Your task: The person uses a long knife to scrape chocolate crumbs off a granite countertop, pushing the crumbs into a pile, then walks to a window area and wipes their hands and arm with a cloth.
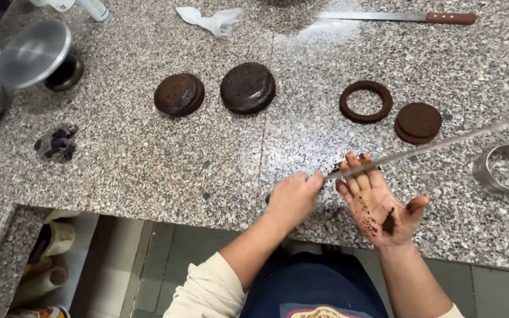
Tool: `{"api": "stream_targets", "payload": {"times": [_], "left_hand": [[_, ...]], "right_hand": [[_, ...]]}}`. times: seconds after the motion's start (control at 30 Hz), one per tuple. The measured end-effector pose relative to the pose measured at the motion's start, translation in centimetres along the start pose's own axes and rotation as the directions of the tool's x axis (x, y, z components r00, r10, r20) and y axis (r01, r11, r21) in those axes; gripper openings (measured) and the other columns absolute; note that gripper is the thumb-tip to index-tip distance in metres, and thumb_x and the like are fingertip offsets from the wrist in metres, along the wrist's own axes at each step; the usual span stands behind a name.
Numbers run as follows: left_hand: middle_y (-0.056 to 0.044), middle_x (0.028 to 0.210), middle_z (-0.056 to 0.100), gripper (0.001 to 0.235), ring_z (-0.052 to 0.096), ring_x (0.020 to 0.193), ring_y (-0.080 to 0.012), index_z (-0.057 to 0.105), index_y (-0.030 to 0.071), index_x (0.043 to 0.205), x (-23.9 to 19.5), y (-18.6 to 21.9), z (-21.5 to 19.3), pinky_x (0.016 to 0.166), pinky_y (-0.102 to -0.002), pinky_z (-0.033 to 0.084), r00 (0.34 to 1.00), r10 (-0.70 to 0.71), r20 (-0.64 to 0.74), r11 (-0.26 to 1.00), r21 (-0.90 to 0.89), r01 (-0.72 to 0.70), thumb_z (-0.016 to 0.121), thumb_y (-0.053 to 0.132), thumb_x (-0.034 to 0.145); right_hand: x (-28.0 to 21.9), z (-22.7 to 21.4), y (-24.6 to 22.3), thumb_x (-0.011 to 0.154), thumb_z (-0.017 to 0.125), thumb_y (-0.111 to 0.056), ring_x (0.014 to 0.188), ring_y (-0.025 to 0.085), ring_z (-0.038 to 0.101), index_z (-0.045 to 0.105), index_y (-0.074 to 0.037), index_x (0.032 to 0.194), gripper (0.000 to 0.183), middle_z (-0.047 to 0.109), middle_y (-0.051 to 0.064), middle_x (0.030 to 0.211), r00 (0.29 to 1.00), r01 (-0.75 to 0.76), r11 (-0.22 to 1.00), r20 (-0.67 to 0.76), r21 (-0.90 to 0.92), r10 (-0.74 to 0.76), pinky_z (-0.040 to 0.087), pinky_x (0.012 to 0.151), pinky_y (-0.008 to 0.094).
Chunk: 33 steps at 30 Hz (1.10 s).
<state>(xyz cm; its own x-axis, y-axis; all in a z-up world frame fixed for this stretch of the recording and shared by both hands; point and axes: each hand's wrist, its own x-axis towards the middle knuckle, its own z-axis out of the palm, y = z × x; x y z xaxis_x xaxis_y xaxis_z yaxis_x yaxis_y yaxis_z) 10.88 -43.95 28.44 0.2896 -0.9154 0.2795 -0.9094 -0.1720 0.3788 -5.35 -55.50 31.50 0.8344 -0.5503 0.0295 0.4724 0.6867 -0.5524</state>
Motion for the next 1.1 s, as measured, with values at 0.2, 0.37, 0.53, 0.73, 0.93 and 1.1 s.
{"api": "stream_targets", "payload": {"times": [0.2,0.37,0.53,0.73,0.93,1.1], "left_hand": [[-0.014,0.08,0.065,0.018,0.069,0.073,-0.0365,0.062,0.009,0.112,0.0,-1.7,-0.5,0.06,-0.049,0.054,0.996,-0.072,-0.048,0.997,0.009,0.073,0.061,0.015,0.095],[-0.014,0.078,0.064,0.016,0.068,0.07,-0.0358,0.065,0.012,0.111,-1.4,1.4,-1.1,0.057,-0.05,0.052,0.995,-0.096,-0.024,0.995,-0.009,0.096,0.061,0.018,0.097],[-0.014,0.077,0.063,0.019,0.068,0.071,-0.0346,0.062,0.009,0.113,-2.1,1.0,0.2,0.059,-0.048,0.053,0.999,0.048,-0.02,0.999,-0.008,-0.049,0.061,0.016,0.096],[-0.013,0.085,0.067,0.019,0.069,0.073,-0.0344,0.064,0.012,0.116,-1.5,-1.6,-0.3,0.061,-0.047,0.054,0.994,-0.055,-0.097,0.996,-0.081,0.047,0.058,0.015,0.098],[-0.012,0.078,0.065,0.017,0.068,0.074,-0.0341,0.067,0.012,0.113,-2.2,-0.2,-0.2,0.06,-0.049,0.052,0.993,0.097,-0.068,0.986,-0.128,-0.105,0.059,0.018,0.098],[-0.012,0.08,0.067,0.016,0.068,0.074,-0.0339,0.068,0.012,0.111,-1.6,-3.1,-0.1,0.06,-0.048,0.053,0.994,-0.054,-0.095,0.991,-0.125,0.042,0.057,0.019,0.101]], "right_hand": [[-0.8,-2.1,0.3,0.065,0.074,-0.083,0.157,0.031,0.022,0.023,-0.006,0.16,0.132,0.025,0.015,0.168,0.998,0.026,0.994,0.061,-0.103,-0.019,0.015,0.127,0.05],[-1.7,-2.5,0.4,0.072,0.07,-0.082,0.158,0.031,0.021,0.022,-0.008,0.161,0.126,0.022,0.015,0.171,0.995,0.068,0.994,0.073,-0.087,-0.062,0.013,0.13,0.051],[-2.5,-0.7,0.4,0.07,0.074,-0.078,0.158,0.029,0.023,0.024,-0.01,0.162,0.125,0.022,0.013,0.172,0.998,0.047,0.999,0.031,-0.012,-0.047,0.013,0.128,0.052],[-3.2,-0.8,-0.4,0.072,0.078,-0.072,0.155,0.031,0.028,0.027,-0.01,0.162,0.121,0.02,0.018,0.172,0.998,0.033,0.998,0.053,0.059,-0.036,0.017,0.128,0.057],[-3.4,1.2,-1.0,0.083,0.068,-0.06,0.127,0.047,0.057,0.027,-0.003,0.167,0.109,0.02,0.038,0.169,0.946,-0.179,0.787,0.324,0.591,-0.029,0.032,0.119,0.056],[-3.4,0.2,-1.2,0.084,0.066,-0.059,0.127,0.043,0.059,0.029,-0.005,0.168,0.107,0.026,0.03,0.172,0.931,-0.183,0.826,0.364,0.533,-0.028,0.034,0.119,0.054]]}}
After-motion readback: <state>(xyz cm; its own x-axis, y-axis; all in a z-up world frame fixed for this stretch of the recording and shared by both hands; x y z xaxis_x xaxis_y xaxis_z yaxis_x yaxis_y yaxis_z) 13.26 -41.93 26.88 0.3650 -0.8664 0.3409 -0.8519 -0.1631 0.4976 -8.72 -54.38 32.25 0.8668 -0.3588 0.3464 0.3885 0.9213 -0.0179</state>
